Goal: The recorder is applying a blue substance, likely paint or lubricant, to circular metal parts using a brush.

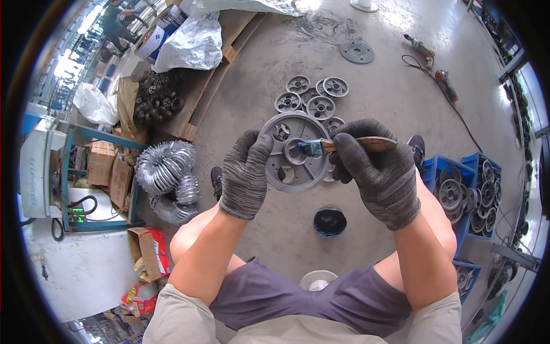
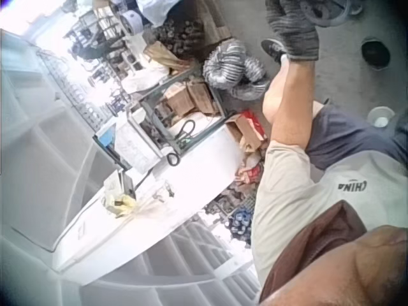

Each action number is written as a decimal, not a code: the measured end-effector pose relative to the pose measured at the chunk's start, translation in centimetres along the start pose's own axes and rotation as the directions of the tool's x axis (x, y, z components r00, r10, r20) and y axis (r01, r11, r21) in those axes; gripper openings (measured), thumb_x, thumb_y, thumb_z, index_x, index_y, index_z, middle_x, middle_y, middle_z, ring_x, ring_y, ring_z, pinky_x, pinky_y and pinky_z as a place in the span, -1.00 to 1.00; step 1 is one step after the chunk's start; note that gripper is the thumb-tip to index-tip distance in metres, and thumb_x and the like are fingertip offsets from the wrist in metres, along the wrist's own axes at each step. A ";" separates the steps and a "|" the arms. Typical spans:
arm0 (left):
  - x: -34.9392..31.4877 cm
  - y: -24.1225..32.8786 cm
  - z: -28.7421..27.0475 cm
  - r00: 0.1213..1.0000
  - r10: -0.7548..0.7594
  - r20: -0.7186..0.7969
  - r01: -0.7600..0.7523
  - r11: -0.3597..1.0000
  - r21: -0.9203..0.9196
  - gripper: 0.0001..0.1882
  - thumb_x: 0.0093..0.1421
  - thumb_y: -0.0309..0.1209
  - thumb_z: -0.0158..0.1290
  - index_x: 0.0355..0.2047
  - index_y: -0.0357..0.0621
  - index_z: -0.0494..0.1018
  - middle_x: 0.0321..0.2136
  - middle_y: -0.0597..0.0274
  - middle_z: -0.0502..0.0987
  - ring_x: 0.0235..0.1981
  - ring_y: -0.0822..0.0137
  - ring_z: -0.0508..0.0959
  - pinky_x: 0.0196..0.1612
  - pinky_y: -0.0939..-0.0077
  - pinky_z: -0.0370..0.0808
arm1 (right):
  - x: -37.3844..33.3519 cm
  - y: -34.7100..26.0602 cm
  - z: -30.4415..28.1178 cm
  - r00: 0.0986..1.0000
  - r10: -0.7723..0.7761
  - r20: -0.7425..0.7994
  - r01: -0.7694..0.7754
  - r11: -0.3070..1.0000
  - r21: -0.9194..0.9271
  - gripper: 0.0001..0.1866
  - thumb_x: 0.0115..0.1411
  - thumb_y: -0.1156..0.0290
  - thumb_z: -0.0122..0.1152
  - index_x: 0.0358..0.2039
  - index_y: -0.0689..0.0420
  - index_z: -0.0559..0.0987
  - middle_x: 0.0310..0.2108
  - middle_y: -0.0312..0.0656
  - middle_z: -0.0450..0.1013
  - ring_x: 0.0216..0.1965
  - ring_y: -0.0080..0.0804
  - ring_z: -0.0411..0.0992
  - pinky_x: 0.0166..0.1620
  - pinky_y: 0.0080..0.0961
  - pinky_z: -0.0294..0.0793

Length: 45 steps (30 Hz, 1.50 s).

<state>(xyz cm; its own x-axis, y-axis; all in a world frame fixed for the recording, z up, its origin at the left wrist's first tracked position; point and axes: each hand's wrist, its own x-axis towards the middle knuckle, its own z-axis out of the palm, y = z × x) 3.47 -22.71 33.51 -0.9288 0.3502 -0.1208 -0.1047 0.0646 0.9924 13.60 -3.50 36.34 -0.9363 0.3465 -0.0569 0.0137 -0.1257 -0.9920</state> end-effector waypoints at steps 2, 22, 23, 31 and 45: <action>-0.3 -1.0 0.0 1.000 -0.024 -0.016 0.024 1.000 -0.016 -0.74 0.35 -0.24 0.08 -0.17 -0.20 0.54 -0.31 0.29 0.57 -0.28 0.49 0.52 -0.17 0.56 0.48 | 0.0 0.4 0.4 1.000 -0.005 0.001 0.005 1.000 0.030 -0.80 0.30 0.37 0.28 -0.17 0.24 0.61 -0.42 -0.22 0.60 -0.46 -0.63 0.51 -0.37 -0.64 0.52; -0.3 -0.5 -0.3 0.927 -0.333 0.175 0.376 0.831 -0.410 -0.60 0.30 -0.20 0.08 -0.03 -0.27 0.50 -0.15 0.06 0.62 -0.23 0.31 0.66 -0.31 0.57 0.65 | 1.5 0.8 -1.3 0.913 -0.058 0.404 0.121 0.984 -0.133 -0.85 0.23 0.49 0.33 -0.18 0.18 0.67 -0.32 -0.23 0.61 -0.31 -0.55 0.54 -0.19 -0.55 0.56; -0.1 -0.6 -0.5 0.926 -0.333 0.177 0.377 0.830 -0.411 -0.60 0.30 -0.20 0.08 -0.03 -0.27 0.50 -0.15 0.06 0.62 -0.23 0.31 0.66 -0.31 0.57 0.65 | 1.5 0.7 -1.8 0.876 -0.070 0.476 0.152 0.979 -0.136 -0.86 0.21 0.50 0.34 -0.20 0.17 0.68 -0.32 -0.22 0.61 -0.32 -0.54 0.55 -0.19 -0.55 0.56; -0.5 -0.9 0.0 0.920 -0.342 0.193 0.390 0.847 -0.361 -0.58 0.29 -0.17 0.09 -0.02 -0.26 0.50 -0.16 0.08 0.62 -0.26 0.33 0.66 -0.36 0.59 0.64 | 1.2 -0.9 -2.6 0.791 -0.341 0.508 0.522 0.809 -0.269 -0.77 0.01 0.66 0.38 -0.25 0.22 0.68 -0.41 -0.17 0.54 -0.44 -0.42 0.51 -0.36 -0.50 0.49; -1.9 -0.6 0.7 0.985 -0.021 0.170 -0.015 0.978 0.209 -0.70 0.36 -0.22 0.06 -0.16 -0.24 0.53 -0.45 0.25 0.58 -0.46 0.55 0.56 -0.49 0.60 0.50 | 0.0 -0.6 -1.4 0.863 -0.016 0.505 0.371 0.699 -0.611 -0.79 0.05 0.49 0.33 -0.25 0.16 0.65 -0.44 -0.11 0.55 -0.47 -0.27 0.56 -0.37 -0.34 0.56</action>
<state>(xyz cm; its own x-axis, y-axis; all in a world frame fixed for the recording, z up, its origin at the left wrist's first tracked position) 5.52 -22.80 33.15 -0.8525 0.5025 -0.1439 -0.0143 0.2528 0.9674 14.10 -2.08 36.79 -0.9855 -0.1682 0.0240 -0.1230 0.6086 -0.7839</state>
